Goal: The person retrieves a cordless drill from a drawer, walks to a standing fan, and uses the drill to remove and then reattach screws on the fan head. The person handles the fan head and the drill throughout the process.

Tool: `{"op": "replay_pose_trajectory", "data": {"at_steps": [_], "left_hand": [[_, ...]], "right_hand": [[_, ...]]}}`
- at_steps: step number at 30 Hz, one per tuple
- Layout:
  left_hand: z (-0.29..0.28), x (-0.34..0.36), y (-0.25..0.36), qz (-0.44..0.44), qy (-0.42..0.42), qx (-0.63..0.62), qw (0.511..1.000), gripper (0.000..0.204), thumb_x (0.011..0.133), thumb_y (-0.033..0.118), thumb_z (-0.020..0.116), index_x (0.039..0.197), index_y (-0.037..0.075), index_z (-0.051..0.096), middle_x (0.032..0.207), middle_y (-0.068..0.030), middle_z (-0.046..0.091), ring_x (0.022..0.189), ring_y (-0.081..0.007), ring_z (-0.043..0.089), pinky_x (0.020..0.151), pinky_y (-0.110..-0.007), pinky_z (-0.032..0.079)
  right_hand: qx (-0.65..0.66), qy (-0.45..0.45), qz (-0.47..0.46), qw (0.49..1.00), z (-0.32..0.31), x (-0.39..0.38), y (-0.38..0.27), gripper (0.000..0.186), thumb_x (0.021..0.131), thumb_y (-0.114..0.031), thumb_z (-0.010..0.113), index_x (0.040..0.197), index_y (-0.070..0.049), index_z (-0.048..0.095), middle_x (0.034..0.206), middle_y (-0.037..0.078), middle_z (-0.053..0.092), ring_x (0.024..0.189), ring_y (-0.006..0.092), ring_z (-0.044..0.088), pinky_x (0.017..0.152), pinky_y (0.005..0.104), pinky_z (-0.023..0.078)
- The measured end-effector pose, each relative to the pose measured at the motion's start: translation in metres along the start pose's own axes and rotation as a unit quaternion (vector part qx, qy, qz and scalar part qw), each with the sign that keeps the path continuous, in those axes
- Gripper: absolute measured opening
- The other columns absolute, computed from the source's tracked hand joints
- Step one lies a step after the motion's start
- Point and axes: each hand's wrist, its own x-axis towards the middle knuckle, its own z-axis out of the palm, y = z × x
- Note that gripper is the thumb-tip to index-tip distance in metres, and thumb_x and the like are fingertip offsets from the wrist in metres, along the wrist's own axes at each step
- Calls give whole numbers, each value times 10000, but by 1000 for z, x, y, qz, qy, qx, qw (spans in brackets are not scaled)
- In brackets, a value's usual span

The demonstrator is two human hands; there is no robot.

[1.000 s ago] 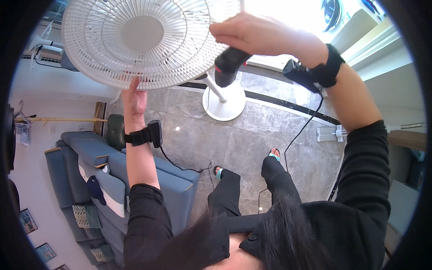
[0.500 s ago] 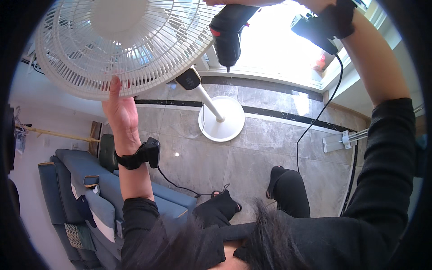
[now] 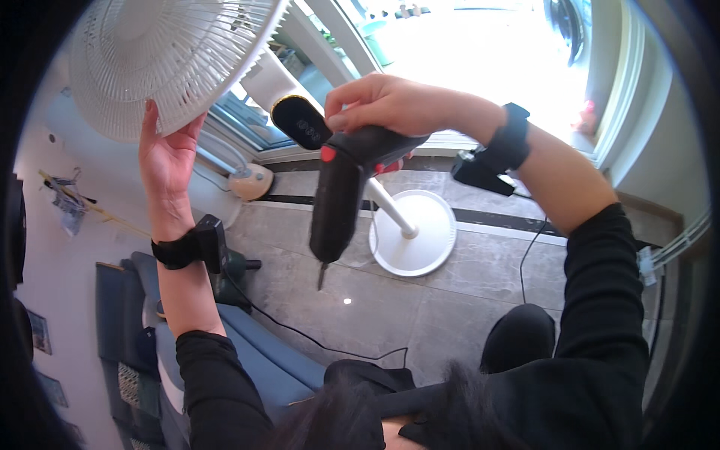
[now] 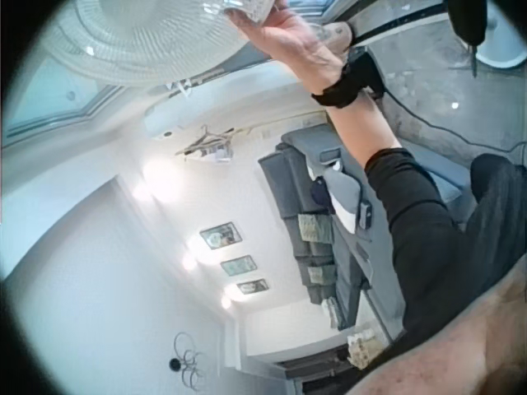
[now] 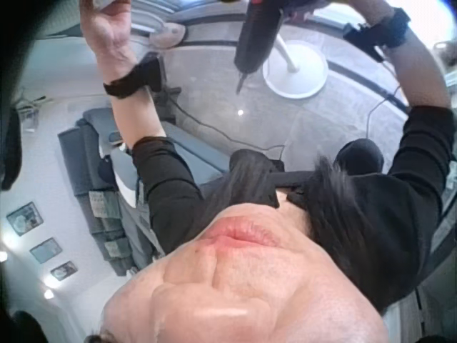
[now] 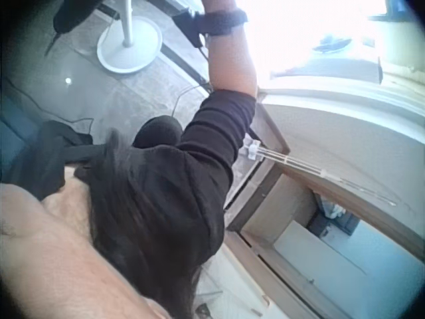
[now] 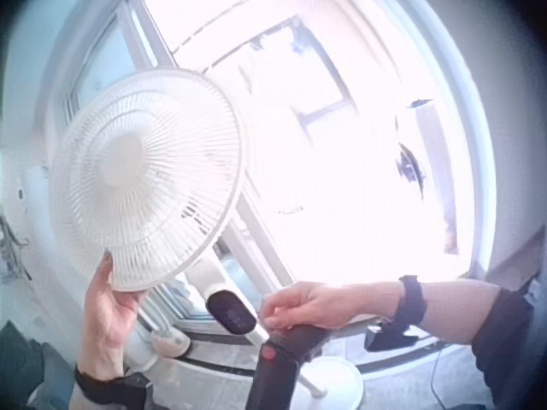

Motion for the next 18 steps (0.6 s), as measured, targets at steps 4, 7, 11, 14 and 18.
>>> {"op": "replay_pose_trajectory", "data": {"at_steps": [4, 7, 11, 14, 18], "left_hand": [[-4, -3, 8, -17, -25, 69, 997, 611, 921, 285, 621, 1399, 38, 333, 1362, -161, 465, 1244, -333, 486, 1051, -484, 444], [-6, -8, 22, -81, -44, 90, 992, 629, 916, 316, 629, 1409, 56, 338, 1369, -154, 467, 1244, -332, 487, 1069, -477, 430], [-6, -18, 35, -165, -43, 116, 978, 655, 938, 347, 586, 1446, 62, 285, 1439, -172, 403, 1310, -357, 419, 1128, -491, 321], [-3, -22, 41, -199, -17, 121, 972, 683, 951, 361, 556, 1477, 64, 238, 1480, -185, 354, 1380, -355, 328, 1170, -501, 201], [2, -22, 43, -220, -2, 125, 967, 681, 951, 365, 554, 1476, 66, 240, 1482, -185, 349, 1380, -351, 329, 1165, -499, 216]], "right_hand": [[159, 61, -53, 984, 46, 16, 62, 227, 962, -302, 535, 1007, -106, 639, 890, 34, 628, 765, 132, 600, 753, 279, 500], [261, 102, -79, 957, 67, 23, 84, 223, 979, -272, 506, 1020, -99, 641, 920, 39, 622, 762, 122, 599, 726, 255, 514], [276, 180, -50, 943, 80, 33, 82, 214, 966, -233, 496, 997, -69, 630, 879, 70, 614, 843, 168, 570, 786, 297, 476], [107, 321, -146, 930, 94, 53, 67, 193, 963, -233, 522, 990, -54, 589, 826, 88, 600, 798, 181, 572, 759, 312, 442], [-6, 409, -99, 907, 111, 64, 49, 168, 938, -261, 535, 959, -107, 599, 796, 143, 634, 739, 327, 617, 654, 391, 491]]}}
